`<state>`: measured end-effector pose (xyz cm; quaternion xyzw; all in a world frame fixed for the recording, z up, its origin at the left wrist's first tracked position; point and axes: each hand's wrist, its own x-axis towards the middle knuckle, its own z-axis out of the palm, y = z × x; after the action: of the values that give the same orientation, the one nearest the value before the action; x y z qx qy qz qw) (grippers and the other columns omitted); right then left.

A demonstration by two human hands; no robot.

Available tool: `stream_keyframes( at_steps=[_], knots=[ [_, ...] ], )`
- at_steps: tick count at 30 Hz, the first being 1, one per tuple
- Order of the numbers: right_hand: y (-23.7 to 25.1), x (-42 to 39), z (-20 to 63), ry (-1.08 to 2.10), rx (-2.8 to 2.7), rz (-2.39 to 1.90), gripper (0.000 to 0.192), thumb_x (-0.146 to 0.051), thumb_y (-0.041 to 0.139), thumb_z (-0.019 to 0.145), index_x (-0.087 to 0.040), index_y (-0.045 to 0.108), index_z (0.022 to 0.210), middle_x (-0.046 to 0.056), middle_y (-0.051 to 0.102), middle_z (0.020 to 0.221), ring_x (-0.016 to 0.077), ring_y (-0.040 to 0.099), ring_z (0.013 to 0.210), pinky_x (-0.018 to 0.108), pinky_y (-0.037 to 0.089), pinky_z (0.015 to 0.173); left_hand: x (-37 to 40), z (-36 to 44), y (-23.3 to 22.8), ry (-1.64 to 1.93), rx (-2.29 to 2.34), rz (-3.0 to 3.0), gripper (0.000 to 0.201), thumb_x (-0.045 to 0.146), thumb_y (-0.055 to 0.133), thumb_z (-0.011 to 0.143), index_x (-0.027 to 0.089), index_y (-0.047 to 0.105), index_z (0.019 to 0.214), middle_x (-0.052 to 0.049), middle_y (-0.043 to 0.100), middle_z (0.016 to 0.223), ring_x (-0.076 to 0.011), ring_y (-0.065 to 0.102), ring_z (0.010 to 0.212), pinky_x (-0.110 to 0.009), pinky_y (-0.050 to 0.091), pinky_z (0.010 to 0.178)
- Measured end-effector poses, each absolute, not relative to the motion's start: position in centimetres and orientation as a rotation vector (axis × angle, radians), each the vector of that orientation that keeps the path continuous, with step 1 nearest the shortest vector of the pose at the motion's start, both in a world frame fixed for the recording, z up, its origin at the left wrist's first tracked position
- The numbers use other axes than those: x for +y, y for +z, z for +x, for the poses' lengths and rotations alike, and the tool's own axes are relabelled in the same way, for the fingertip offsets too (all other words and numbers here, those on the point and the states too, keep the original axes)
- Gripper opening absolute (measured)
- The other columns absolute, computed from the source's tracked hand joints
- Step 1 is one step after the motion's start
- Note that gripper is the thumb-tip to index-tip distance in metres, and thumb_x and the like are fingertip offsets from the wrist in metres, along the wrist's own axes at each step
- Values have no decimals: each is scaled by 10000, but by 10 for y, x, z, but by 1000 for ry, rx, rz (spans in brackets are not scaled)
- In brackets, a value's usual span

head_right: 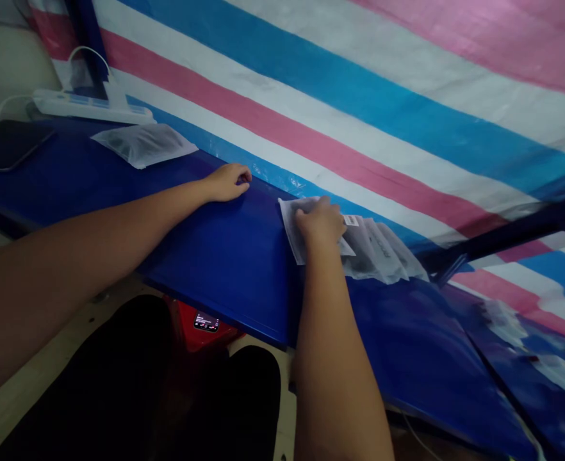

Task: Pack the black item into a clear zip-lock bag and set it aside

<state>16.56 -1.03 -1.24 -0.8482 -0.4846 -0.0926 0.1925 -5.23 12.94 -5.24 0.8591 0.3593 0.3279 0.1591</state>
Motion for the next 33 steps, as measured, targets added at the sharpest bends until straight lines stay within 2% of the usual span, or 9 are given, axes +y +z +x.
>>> stream_keyframes(
  at_steps=[5,7,11,15,18,24,27,29,33],
  knots=[
    [-23,3,145,-264,-1976,-1697,572,-430,705,837,-132,626,1319,184,639,1309,331,605,1217,477,469,1071,105,-43,-40,1093,950,2542,330,334,586,923,232,623,1235,-86,660,1327,-262,567,1265,-404,423,1078],
    [-26,7,139,-302,-2059,-1535,570,-453,695,850,-150,620,1328,161,632,1336,315,588,1245,468,440,1109,97,-42,-35,1036,924,2575,295,368,535,957,233,644,1195,-80,679,1284,-261,582,1241,-404,431,1051],
    [-24,5,143,-339,-1899,-1728,772,-588,793,760,-139,604,1359,198,603,1348,380,530,1302,546,395,1132,92,-45,-29,857,991,2648,388,490,510,960,204,688,1153,-117,707,1180,-285,625,1138,-402,469,967],
    [-20,-2,159,-87,-1695,-2031,1095,-732,826,649,-92,506,1479,267,538,1412,416,516,1324,552,436,1094,93,-47,-27,772,1101,2645,527,603,502,940,191,689,1210,-150,703,1184,-326,608,1169,-441,467,978],
    [-19,-3,166,91,-1510,-2199,1223,-758,835,612,-40,437,1518,297,521,1434,418,544,1305,533,460,1085,94,-47,-24,749,1139,2618,543,637,528,908,192,711,1160,-146,711,1174,-335,609,1150,-455,464,977],
    [-23,5,173,253,-1444,-2101,969,-467,926,603,-92,546,1412,198,649,1261,306,666,1066,439,548,943,98,-50,-21,743,1161,2416,491,673,660,809,218,753,971,-119,707,977,-344,625,1067,-440,465,942],
    [-29,9,173,316,-1513,-1924,852,-364,887,631,-112,568,1380,156,669,1208,261,667,1002,402,561,883,99,-50,-18,730,1140,2346,547,662,766,714,208,738,1018,-116,685,958,-381,610,1110,-460,451,978],
    [-34,12,171,353,-1562,-1820,842,-291,839,661,-133,535,1430,152,659,1256,250,663,1029,397,563,892,99,-52,-14,718,1126,2312,626,617,825,659,204,707,1114,-109,683,978,-390,610,1126,-460,453,982],
    [-40,17,168,304,-1690,-1688,834,-209,784,688,-146,516,1475,170,592,1410,271,602,1251,428,506,1059,98,-56,-8,587,1032,2161,707,507,866,608,225,661,1223,-71,708,1011,-349,655,1087,-418,486,920]
  ],
)
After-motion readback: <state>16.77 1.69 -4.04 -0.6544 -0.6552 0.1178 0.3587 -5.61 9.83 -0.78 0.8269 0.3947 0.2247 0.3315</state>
